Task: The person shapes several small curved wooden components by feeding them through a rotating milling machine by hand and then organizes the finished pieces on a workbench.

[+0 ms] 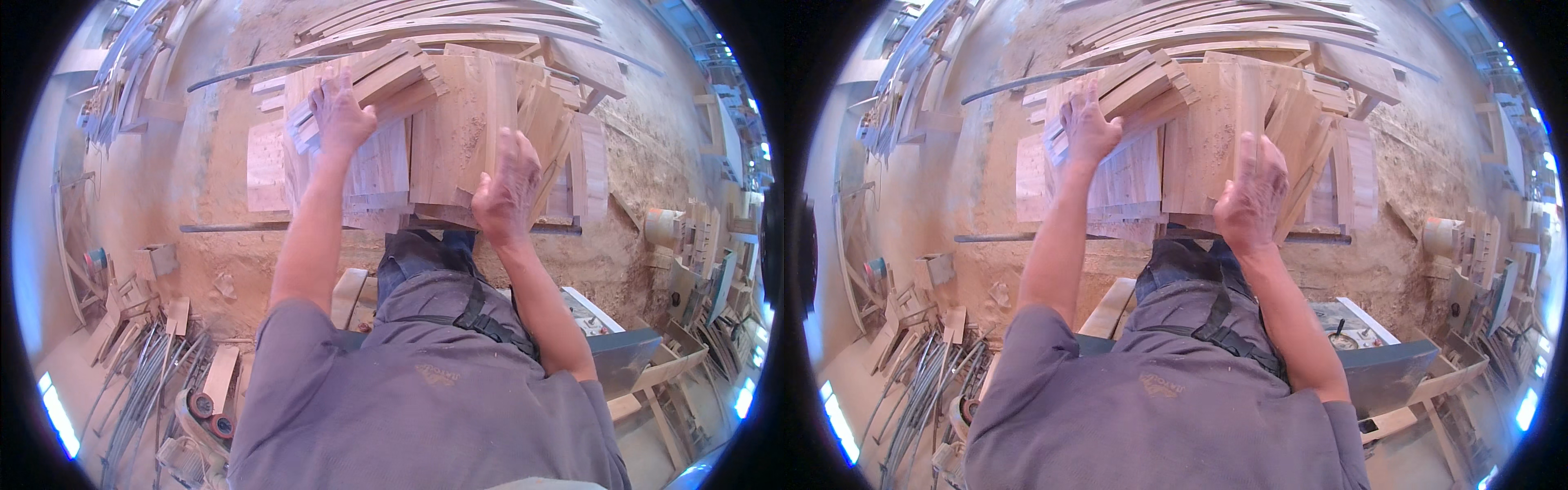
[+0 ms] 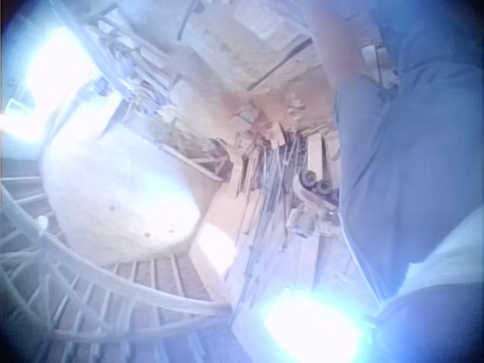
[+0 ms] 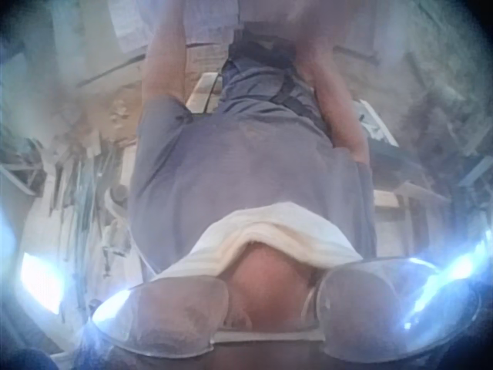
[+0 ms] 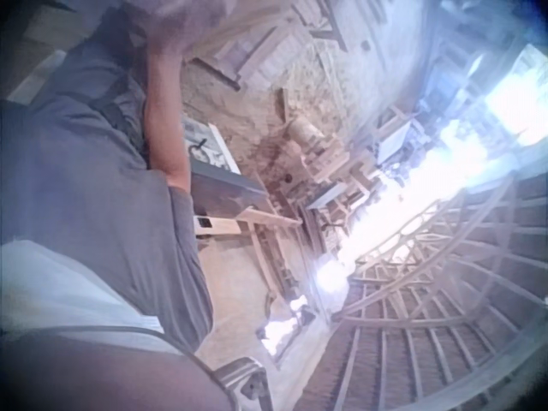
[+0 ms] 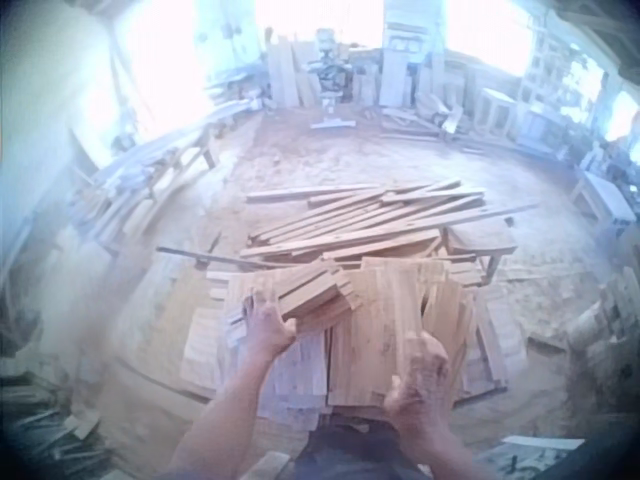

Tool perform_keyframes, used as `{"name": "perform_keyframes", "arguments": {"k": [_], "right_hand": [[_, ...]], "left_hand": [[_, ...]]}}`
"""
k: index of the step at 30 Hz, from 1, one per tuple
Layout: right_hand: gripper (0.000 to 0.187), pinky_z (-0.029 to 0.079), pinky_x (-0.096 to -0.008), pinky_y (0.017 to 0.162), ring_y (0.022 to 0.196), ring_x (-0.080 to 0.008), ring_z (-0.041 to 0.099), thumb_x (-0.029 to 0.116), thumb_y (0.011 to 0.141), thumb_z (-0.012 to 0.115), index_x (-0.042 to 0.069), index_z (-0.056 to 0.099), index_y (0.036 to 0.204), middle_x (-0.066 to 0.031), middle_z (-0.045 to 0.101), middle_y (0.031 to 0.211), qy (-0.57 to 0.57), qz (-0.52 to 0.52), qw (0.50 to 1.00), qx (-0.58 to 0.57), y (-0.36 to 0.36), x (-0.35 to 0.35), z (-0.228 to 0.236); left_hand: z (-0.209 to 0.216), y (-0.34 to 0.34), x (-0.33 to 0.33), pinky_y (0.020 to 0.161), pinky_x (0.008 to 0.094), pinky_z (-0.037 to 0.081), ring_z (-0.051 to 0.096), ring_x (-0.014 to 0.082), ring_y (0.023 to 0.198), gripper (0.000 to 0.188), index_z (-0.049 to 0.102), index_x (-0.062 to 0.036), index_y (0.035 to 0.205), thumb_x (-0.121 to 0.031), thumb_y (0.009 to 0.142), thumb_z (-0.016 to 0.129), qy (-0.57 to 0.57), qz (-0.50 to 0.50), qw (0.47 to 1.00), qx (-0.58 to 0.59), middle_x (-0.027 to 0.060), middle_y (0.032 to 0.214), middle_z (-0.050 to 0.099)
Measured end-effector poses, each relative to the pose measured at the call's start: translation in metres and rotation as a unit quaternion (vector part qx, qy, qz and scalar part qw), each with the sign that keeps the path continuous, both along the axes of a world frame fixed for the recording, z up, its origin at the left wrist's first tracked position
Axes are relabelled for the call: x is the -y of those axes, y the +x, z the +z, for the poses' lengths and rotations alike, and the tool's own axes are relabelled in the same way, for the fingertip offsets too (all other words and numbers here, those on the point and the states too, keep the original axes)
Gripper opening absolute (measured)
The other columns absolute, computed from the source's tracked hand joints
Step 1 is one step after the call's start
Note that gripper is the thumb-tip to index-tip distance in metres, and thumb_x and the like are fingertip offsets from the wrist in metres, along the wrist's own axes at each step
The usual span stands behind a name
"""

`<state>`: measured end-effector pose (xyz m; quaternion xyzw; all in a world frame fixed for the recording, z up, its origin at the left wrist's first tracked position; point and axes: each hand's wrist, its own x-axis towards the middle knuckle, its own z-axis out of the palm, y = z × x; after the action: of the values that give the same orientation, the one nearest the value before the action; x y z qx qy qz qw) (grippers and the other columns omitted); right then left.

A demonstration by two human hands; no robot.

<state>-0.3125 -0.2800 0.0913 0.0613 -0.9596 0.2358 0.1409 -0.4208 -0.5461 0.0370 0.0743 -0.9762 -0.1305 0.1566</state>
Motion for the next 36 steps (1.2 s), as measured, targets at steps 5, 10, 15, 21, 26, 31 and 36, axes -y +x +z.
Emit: {"name": "perform_keyframes", "arguments": {"k": [5, 10, 15, 21, 26, 31, 36], "right_hand": [[0.074, 0.021, -0.0533, 0.125, 0.151, -0.0454, 0.028, 0.01, 0.084, 0.059, -0.004, 0.04, 0.154, -0.0257, 0.037, 0.158, 0.097, 0.003, 0.994, 0.06, -0.012, 0.002, -0.025], [0.074, 0.019, -0.0523, 0.127, 0.153, -0.0446, 0.026, 0.007, 0.082, 0.063, -0.007, 0.041, 0.152, -0.0255, 0.035, 0.161, 0.136, -0.041, 0.989, 0.037, -0.012, 0.003, -0.037], [0.078, 0.027, -0.0456, 0.124, 0.149, -0.0403, 0.038, 0.01, 0.082, 0.075, -0.009, 0.042, 0.15, -0.0269, 0.042, 0.156, -0.08, 0.067, 0.991, 0.082, -0.006, 0.02, 0.003], [0.067, 0.048, -0.0348, 0.105, 0.118, -0.0193, 0.061, 0.018, 0.089, 0.081, -0.008, 0.051, 0.143, -0.0127, 0.065, 0.129, -0.569, 0.078, 0.667, 0.476, 0.011, 0.039, 0.012], [0.062, 0.053, -0.0372, 0.097, 0.107, -0.0224, 0.067, 0.017, 0.083, 0.085, -0.008, 0.056, 0.132, -0.0157, 0.069, 0.119, -0.528, -0.013, 0.745, 0.407, 0.023, 0.026, 0.011], [0.063, 0.053, -0.0396, 0.099, 0.108, -0.0321, 0.069, 0.017, 0.079, 0.086, -0.008, 0.055, 0.128, -0.0227, 0.069, 0.116, -0.366, -0.081, 0.896, 0.236, 0.026, 0.023, 0.014], [0.068, 0.051, -0.0378, 0.102, 0.116, -0.0265, 0.065, 0.014, 0.082, 0.084, -0.007, 0.05, 0.137, -0.0228, 0.065, 0.127, -0.254, -0.076, 0.951, 0.161, 0.035, 0.027, 0.002]], "left_hand": [[0.015, -0.03, 0.021, 0.115, 0.0464, 0.041, 0.05, 0.0374, 0.139, 0.082, 0.057, -0.0103, 0.147, -0.027, 0.073, 0.086, 0.023, -0.054, 0.981, 0.184, 0.0237, 0.148, 0.055], [0.04, -0.006, 0.015, 0.102, 0.0416, 0.054, 0.069, 0.0301, 0.115, 0.073, 0.059, -0.0078, 0.146, -0.03, 0.081, 0.085, 0.467, -0.015, 0.852, 0.235, 0.0198, 0.129, 0.07], [0.0, 0.054, 0.006, 0.097, 0.0457, 0.057, 0.07, 0.0334, 0.111, 0.065, 0.055, -0.0032, 0.148, -0.042, 0.098, 0.071, 0.84, -0.058, 0.528, 0.113, 0.0201, 0.128, 0.069], [0.001, 0.081, -0.054, 0.099, 0.0555, 0.056, 0.064, 0.0469, 0.119, 0.088, 0.044, 0.0046, 0.15, -0.062, 0.096, 0.064, 0.959, -0.196, 0.168, 0.117, 0.0264, 0.14, 0.06], [0.009, 0.086, -0.064, 0.096, 0.0546, 0.058, 0.067, 0.0409, 0.114, 0.075, 0.049, 0.0052, 0.145, -0.051, 0.099, 0.065, 0.941, -0.086, 0.318, 0.078, 0.0278, 0.13, 0.064], [0.007, 0.069, -0.054, 0.09, 0.0422, 0.061, 0.072, 0.0299, 0.1, 0.036, 0.055, 0.0062, 0.134, -0.01, 0.102, 0.063, 0.888, -0.022, 0.438, 0.138, 0.0209, 0.114, 0.07], [0.019, 0.063, -0.086, 0.093, 0.038, 0.058, 0.068, 0.0236, 0.106, 0.038, 0.052, 0.003, 0.137, -0.007, 0.102, 0.064, 0.848, -0.044, 0.521, 0.09, 0.0158, 0.121, 0.068]]}}
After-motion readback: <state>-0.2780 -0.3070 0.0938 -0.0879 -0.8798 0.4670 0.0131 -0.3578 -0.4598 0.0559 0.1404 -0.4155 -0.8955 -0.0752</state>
